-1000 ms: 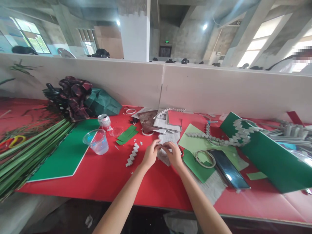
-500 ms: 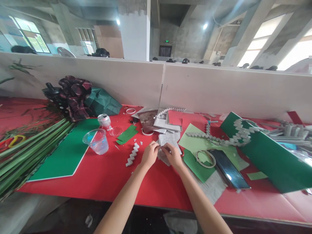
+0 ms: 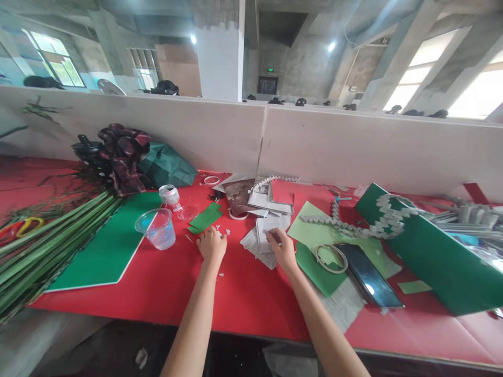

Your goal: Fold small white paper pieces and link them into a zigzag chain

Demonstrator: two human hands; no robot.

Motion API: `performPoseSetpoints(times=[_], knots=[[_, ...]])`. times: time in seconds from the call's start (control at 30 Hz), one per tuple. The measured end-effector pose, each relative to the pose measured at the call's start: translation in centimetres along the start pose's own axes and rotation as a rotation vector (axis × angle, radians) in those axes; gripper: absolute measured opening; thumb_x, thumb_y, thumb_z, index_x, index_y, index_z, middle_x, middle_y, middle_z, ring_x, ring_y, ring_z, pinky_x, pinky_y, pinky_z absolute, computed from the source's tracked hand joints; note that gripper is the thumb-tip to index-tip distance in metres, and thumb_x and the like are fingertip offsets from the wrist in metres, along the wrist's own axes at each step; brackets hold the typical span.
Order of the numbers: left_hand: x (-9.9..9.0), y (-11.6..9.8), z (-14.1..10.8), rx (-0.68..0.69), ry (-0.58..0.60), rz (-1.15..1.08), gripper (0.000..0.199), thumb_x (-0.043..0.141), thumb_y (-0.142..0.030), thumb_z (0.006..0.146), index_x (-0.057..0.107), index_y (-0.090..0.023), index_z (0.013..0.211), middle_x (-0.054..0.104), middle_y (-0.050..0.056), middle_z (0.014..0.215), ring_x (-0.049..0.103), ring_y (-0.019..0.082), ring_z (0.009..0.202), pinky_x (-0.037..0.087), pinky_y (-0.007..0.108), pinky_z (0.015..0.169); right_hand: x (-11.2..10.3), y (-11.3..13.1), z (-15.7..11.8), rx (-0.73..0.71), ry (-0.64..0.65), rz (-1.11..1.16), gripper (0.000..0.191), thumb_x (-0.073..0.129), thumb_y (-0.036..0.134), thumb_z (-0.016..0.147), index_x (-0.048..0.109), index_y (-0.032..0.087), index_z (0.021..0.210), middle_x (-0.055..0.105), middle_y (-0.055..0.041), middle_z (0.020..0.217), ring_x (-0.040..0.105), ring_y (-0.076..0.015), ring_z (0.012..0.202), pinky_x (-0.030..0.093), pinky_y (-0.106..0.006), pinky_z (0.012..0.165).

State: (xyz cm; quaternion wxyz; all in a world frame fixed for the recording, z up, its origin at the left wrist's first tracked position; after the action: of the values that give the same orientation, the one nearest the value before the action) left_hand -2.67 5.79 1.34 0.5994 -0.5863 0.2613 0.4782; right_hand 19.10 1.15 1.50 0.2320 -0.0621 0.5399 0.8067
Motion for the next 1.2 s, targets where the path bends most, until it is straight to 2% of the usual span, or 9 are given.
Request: performPoseSetpoints(times=[0.07,0.17,0.3,0.37,0.47,0.63,0.77,0.9,1.2], knots=[[0.0,-0.4,-0.1,0.055,0.009,-0.171,0.027,0.052,-0.029,0.083,0.052,-0.014,0.105,0.061,0.018,0.106,0.06,0.029,0.096,0.044,0.039,0.078,0.0,0.1,0.1,0.018,-0.013,0.046,0.023,0.052,0.041,0.086,0.056,0.02,0.08,0.059,-0.0004,0.07,0.054,-0.0155,0.066,0.041,-0.026,0.063],[0.2,-1.4,-0.4,0.11,0.058,-0.607,0.026,0.053,-0.03,0.084,0.05,-0.019,0.107,0.061,0.009,0.098,0.064,0.019,0.074,0.046,0.028,0.063,0.0,0.5,0.1,0.063,0.051,0.231,0.022,0.052,0.043,0.086,0.055,0.021,0.084,0.063,-0.0024,0.075,0.059,-0.0182,0.073,0.044,-0.028,0.068],[1.1,-3.1,-1.2,0.074,0.385,-1.108,0.041,0.061,-0.038,0.078,0.049,-0.023,0.114,0.056,0.0,0.087,0.06,0.012,0.054,0.043,0.023,0.049,0.1,1.4,0.0,0.08,0.238,0.487,0.022,0.054,0.044,0.086,0.057,0.022,0.087,0.065,-0.004,0.086,0.062,-0.0194,0.083,0.047,-0.031,0.076],[1.6,-3.8,-1.7,0.057,0.543,-1.201,0.047,0.065,-0.034,0.075,0.05,-0.023,0.118,0.056,0.0,0.085,0.058,0.011,0.054,0.043,0.023,0.051,0.3,1.6,-0.2,0.079,0.294,0.503,0.022,0.056,0.044,0.085,0.058,0.022,0.086,0.065,-0.0034,0.086,0.061,-0.0185,0.082,0.046,-0.03,0.077],[1.7,-4.5,-2.3,0.021,0.701,-1.293,0.052,0.065,-0.02,0.072,0.052,-0.02,0.123,0.061,0.003,0.088,0.061,0.013,0.07,0.045,0.024,0.062,0.6,1.3,-0.3,0.104,0.345,0.477,0.025,0.055,0.047,0.085,0.058,0.022,0.085,0.063,-0.0028,0.082,0.059,-0.0173,0.078,0.046,-0.029,0.074],[1.2,-4.2,-2.6,-0.085,0.892,-1.534,0.057,0.059,-0.01,0.072,0.051,-0.018,0.128,0.064,0.006,0.102,0.059,0.014,0.083,0.045,0.025,0.073,0.7,0.6,-0.1,0.129,0.289,0.396,0.031,0.054,0.051,0.084,0.056,0.02,0.085,0.06,-0.0025,0.077,0.055,-0.0156,0.071,0.045,-0.026,0.064],[1.2,-4.1,-2.5,-0.091,0.901,-1.579,0.048,0.064,-0.016,0.075,0.056,-0.02,0.122,0.064,0.007,0.105,0.06,0.015,0.085,0.047,0.026,0.072,0.5,0.7,0.1,0.089,0.242,0.373,0.029,0.055,0.049,0.084,0.056,0.02,0.084,0.059,-0.0016,0.077,0.053,-0.0143,0.069,0.044,-0.025,0.064],[1.1,-4.4,-2.5,0.005,0.893,-1.554,0.037,0.072,-0.024,0.072,0.065,-0.017,0.108,0.065,0.008,0.104,0.061,0.015,0.084,0.048,0.025,0.07,0.4,1.1,0.1,0.058,0.2,0.32,0.027,0.055,0.046,0.085,0.059,0.019,0.084,0.061,-0.0025,0.079,0.055,-0.0153,0.072,0.044,-0.026,0.067],[0.6,-4.8,-2.9,0.068,0.9,-1.549,0.042,0.078,-0.028,0.067,0.065,-0.015,0.104,0.065,0.008,0.097,0.062,0.017,0.084,0.052,0.03,0.075,0.4,1.2,0.1,-0.028,0.144,0.2,0.021,0.057,0.038,0.084,0.065,0.019,0.086,0.068,-0.0046,0.084,0.06,-0.0192,0.078,0.046,-0.029,0.073]])
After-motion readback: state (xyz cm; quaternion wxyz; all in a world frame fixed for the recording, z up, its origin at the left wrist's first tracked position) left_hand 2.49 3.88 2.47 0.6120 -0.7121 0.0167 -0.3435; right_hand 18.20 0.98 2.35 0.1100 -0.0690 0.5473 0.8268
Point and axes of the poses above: each hand's wrist, its own z-axis towards the middle knuckle, its own x-axis out of the palm, y = z × x, the point moved 1 cm from there along z, towards the middle knuckle
